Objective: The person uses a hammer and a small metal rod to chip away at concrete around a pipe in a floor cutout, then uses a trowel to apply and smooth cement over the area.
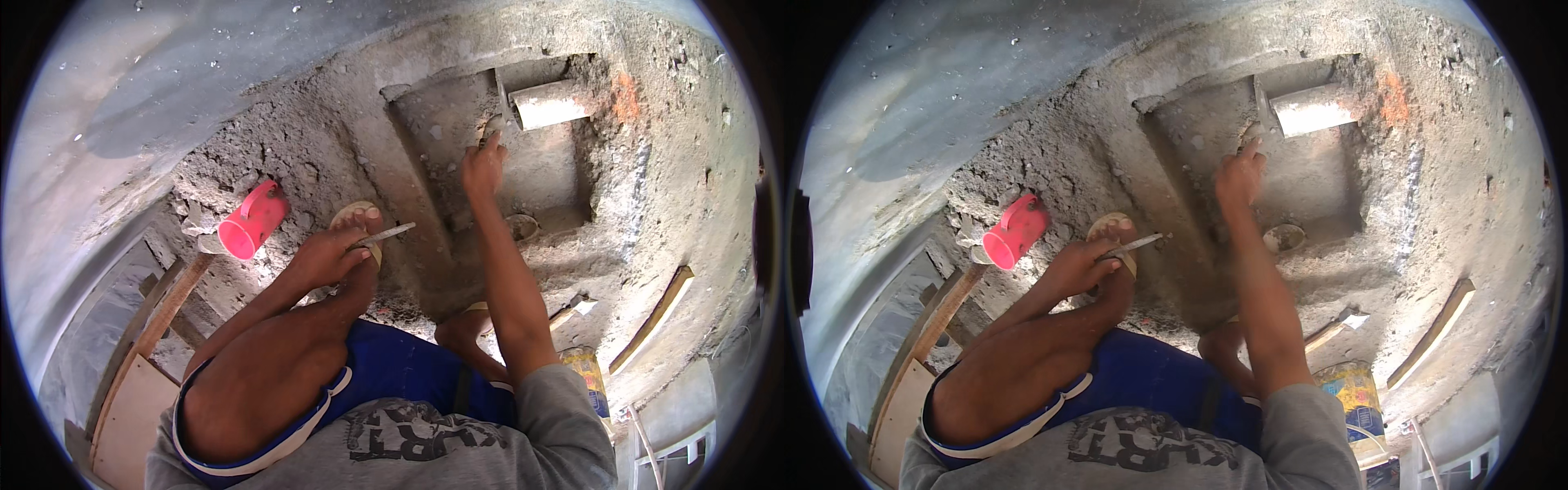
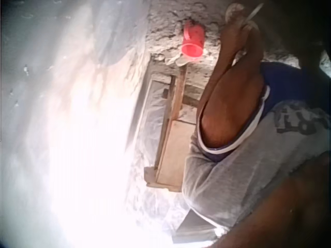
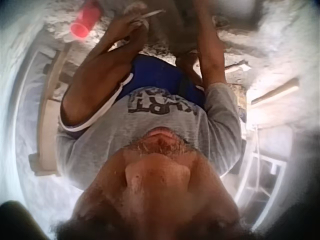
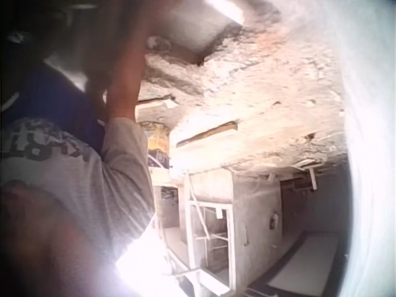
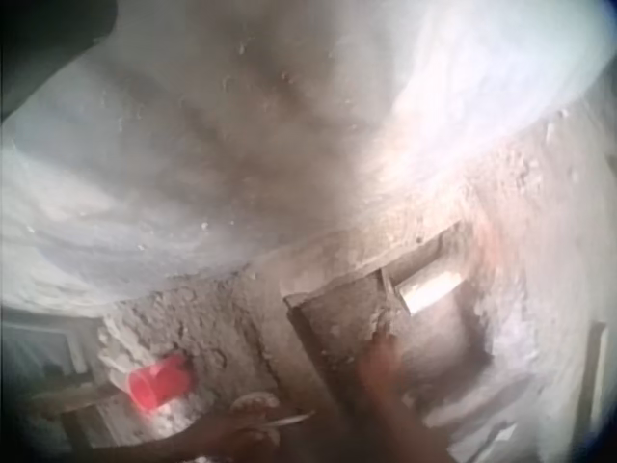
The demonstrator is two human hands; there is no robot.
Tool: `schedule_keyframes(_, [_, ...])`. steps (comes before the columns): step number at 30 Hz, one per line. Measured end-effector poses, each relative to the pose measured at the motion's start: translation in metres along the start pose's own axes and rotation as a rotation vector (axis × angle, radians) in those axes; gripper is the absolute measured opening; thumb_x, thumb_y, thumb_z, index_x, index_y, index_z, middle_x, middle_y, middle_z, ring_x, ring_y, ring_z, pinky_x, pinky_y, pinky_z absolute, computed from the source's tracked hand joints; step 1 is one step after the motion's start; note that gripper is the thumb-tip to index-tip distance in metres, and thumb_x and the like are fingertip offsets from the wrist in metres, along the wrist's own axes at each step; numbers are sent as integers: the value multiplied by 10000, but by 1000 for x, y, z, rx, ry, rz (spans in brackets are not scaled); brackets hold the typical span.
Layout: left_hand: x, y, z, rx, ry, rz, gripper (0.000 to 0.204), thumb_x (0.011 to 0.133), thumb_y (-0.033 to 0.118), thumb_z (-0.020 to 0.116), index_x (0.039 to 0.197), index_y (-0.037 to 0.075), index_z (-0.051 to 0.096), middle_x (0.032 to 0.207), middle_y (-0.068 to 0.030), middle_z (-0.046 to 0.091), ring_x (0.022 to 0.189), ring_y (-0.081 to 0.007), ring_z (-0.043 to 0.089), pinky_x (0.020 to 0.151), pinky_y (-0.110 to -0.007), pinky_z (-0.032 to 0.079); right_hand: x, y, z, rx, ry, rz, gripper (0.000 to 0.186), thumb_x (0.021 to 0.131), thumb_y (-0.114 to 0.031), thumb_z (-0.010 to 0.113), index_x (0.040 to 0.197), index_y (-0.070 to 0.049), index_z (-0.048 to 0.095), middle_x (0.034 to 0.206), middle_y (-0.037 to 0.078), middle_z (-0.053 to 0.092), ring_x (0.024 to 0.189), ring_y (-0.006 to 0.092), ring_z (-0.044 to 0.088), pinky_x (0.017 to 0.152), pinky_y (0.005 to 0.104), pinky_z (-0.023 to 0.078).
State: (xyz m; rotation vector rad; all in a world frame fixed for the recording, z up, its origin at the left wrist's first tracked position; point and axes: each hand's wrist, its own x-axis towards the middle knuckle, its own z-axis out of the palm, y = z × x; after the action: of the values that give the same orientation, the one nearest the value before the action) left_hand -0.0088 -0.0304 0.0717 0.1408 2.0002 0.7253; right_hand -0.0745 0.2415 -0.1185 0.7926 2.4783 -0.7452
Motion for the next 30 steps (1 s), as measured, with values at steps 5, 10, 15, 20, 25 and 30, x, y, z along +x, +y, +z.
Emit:
schedule_keyframes(5, [2,2,6,64,111,94,294,864,257,706,1107,102,648,907,-177,679,850,-396,660,748,-468,517,-19,-20,31,-89,-79,-114,743,858,-102,607,1504,-1,254,1322,242,426,1006,422,633,858,476,533])
schedule_keyframes(10, [9,1,7,33,63,89,285,863,259,709,1092,99,654,905,-178,680,849,-397,662,750,-466,520,-52,11,27,-144,-292,-444,624,874,-37,536,1470,-13,352,1290,228,432,955,410,646,799,450,559])
schedule_keyframes(15, [-1,12,2,34,8,8,278,896,271,661,1116,103,644,1023,-182,670,987,-399,634,852,-479,506,-31,-14,-8,-141,-262,-695,406,954,-94,491,1346,8,473,1134,239,531,892,422,636,731,508,532])
schedule_keyframes(20, [9,18,5,68,-3,87,268,890,256,667,1098,89,642,1073,-194,654,1014,-400,623,872,-476,501,-37,41,32,-306,-265,-560,422,939,-93,490,1353,-22,449,1139,214,535,839,409,659,727,502,564])
schedule_keyframes(25, [1,15,5,11,-1,1,265,890,271,668,1082,90,643,1098,-193,649,1036,-400,613,866,-486,500,-71,71,-61,-495,-534,-646,514,874,-22,514,1383,-48,444,1207,215,503,844,415,643,764,510,552])
schedule_keyframes(30, [8,17,14,154,2,100,266,893,275,662,1088,96,642,1063,-187,663,1036,-403,611,851,-497,498,-21,42,-56,-234,-264,-679,506,837,15,522,1339,-36,481,1235,232,490,901,428,634,791,490,545])
